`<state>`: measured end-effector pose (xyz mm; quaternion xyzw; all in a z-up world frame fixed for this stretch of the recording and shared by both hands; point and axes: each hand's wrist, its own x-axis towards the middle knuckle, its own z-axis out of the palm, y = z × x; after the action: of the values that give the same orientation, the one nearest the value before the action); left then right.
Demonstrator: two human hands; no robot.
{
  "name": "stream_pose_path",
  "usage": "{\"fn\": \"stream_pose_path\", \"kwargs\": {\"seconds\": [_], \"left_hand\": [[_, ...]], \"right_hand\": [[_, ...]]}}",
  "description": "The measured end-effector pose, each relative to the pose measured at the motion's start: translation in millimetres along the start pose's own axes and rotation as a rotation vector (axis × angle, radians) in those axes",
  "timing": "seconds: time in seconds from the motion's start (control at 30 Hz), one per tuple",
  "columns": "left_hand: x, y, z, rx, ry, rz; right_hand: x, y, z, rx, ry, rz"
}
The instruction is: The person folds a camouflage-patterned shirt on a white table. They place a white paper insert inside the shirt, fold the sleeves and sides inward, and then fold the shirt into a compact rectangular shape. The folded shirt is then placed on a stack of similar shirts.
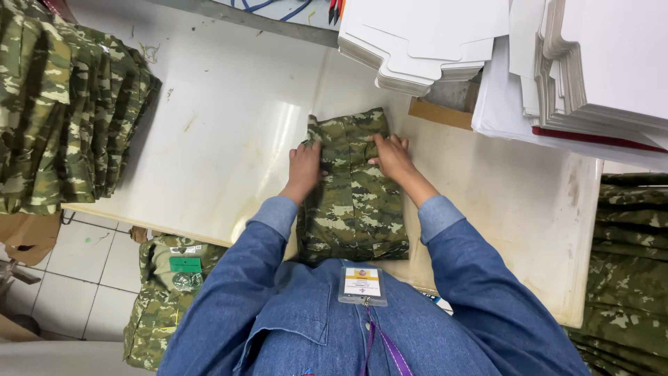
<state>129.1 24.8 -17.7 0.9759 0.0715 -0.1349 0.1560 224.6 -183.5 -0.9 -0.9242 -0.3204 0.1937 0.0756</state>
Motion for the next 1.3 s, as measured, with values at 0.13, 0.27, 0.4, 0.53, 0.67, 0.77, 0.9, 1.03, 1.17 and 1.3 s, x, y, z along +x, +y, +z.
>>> {"fn": "stream_pose_path", "kwargs": {"seconds": [0.13, 0.27, 0.4, 0.53, 0.67, 0.77, 0.9, 1.03, 1.17, 1.3], "left_hand": [[-13, 0, 14, 0.121, 0.385, 0.137], [-32, 15, -23, 0.162, 0.414, 0.169], [-25, 22, -43, 0.478, 0.326, 0.197], [-23, 13, -66, -0.162, -0.34, 0.091], [-71, 34, -90, -0.617, -0.757, -0.022], [-113, 55, -81, -1.04, -0.809, -0.197], [-127, 36, -31, -0.682, -0.488, -0.156], [-147, -6, 4, -0.434, -0.137, -0.02], [-166, -17, 29, -0.554, 0.063, -0.042], [-172, -16, 45, -0.616, 0.059, -0.103]], "right_hand": [[-19, 2, 9, -0.125, 0.275, -0.121], [-27, -2, -9, -0.303, 0.342, -0.23], [0, 4, -35, -0.089, 0.1, -0.298], [20, -2, -60, 0.035, -0.232, -0.159], [12, -32, -83, -0.164, -0.599, -0.187], [12, -46, -55, -0.261, -0.617, -0.184], [1, -50, -23, -0.11, -0.305, -0.276], [2, -47, -16, 0.285, 0.048, -0.157], [10, -57, -11, 0.455, -0.009, -0.07], [11, -75, 2, 0.583, 0.052, 0.022]]}}
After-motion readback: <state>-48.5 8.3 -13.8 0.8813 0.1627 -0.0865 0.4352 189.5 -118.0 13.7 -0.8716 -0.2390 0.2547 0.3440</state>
